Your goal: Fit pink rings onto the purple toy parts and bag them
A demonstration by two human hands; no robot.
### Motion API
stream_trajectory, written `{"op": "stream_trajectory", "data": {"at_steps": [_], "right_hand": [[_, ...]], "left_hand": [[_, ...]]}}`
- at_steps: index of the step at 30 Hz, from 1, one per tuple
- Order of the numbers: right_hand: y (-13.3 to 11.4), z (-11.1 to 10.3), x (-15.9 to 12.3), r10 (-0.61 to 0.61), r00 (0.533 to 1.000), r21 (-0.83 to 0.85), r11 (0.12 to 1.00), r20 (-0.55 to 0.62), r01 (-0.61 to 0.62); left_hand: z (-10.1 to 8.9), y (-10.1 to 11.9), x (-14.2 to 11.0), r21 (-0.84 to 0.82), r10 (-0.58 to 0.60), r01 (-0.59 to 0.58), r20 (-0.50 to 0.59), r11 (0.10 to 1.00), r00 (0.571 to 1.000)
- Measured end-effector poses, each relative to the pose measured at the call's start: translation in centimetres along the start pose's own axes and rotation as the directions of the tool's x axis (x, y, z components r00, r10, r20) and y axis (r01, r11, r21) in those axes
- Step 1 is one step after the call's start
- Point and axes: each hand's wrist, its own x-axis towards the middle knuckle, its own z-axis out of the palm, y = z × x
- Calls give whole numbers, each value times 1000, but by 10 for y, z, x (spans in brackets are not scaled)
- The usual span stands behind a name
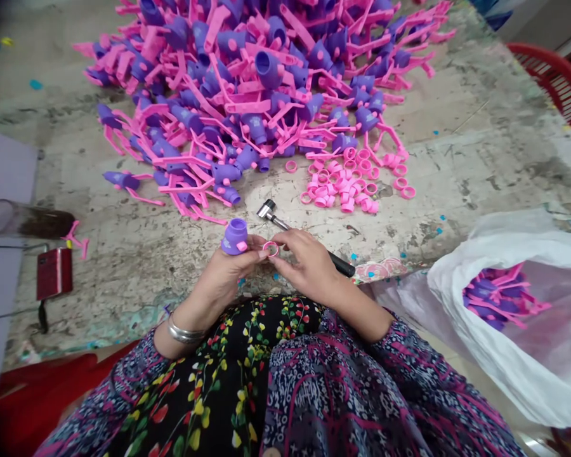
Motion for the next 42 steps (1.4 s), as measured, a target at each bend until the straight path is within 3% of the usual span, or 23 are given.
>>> {"op": "stream_trajectory", "data": {"at_steps": [3,8,11,18,23,32,42], "right_hand": [[2,4,-3,235,972,265,936,18,-231],[5,9,-7,419,886,601,661,201,-449],[6,11,-6,429,871,704,542,238,-460],[5,15,-6,414,856,797,379,309,-471],[1,17,-7,465,812,820,265,353,-508],[-7,18,-2,516,792,876,150,326,-458],[-2,18,-7,519,762,818,188,387,-543]], "left_hand": [[1,2,0,-33,-38,38,11,999,999],[0,2,-1,-31,-46,48,45,998,998],[-1,2,-4,-37,-17,20,58,999,998],[1,6,-9,-49,15,-12,49,999,999],[0,4,-8,-46,20,-17,67,999,998],[-4,-2,-5,14,17,-18,114,1000,993],[-4,-4,-2,199,39,-50,59,979,997]]}}
